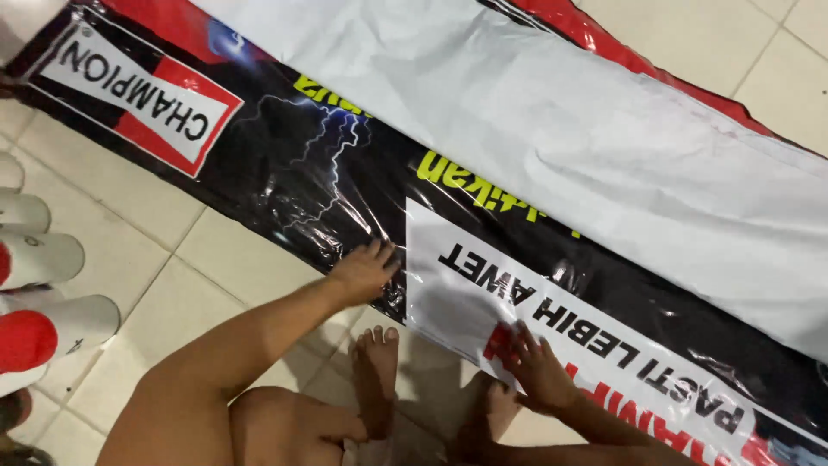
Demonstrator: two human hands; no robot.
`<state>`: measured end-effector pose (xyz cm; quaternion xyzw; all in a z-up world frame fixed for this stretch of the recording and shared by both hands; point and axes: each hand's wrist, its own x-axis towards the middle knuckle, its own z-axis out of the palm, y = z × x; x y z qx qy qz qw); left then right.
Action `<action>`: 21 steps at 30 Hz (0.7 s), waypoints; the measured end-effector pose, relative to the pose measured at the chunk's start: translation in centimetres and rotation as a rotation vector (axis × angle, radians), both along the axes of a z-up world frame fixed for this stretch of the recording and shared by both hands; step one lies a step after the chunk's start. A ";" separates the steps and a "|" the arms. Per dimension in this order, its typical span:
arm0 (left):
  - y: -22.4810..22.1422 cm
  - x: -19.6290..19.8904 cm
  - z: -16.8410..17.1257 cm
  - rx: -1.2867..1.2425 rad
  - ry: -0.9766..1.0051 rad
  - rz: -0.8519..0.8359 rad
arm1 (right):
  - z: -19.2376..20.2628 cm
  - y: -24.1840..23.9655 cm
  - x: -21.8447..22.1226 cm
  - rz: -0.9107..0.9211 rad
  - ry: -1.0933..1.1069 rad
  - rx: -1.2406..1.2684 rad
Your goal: Two people coordinate to fold a large printed vinyl banner on the floor.
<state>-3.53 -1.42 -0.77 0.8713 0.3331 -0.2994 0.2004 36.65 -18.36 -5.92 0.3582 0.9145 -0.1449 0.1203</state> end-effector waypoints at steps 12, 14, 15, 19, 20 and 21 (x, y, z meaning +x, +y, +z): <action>-6.1 -1.7 -12.4 -0.053 -0.145 0.007 | 6.0 11.1 0.3 0.023 -0.122 -0.278; -6.1 -1.5 -11.6 -0.178 -0.154 -0.001 | 9.5 12.4 -1.2 0.040 -0.161 -0.228; -5.4 -1.2 -10.2 -0.230 -0.115 0.050 | 11.5 12.9 -2.2 -0.075 0.030 -0.277; -3.3 -1.0 -5.5 -0.308 -0.133 0.231 | 11.4 13.1 -2.9 -0.264 0.510 0.392; -2.4 -0.7 -4.0 -0.314 -0.136 0.229 | 11.5 14.2 -1.5 -0.267 0.505 0.389; -1.4 -0.6 -2.4 -0.271 -0.188 0.262 | 11.4 15.3 -0.4 -0.401 0.368 0.527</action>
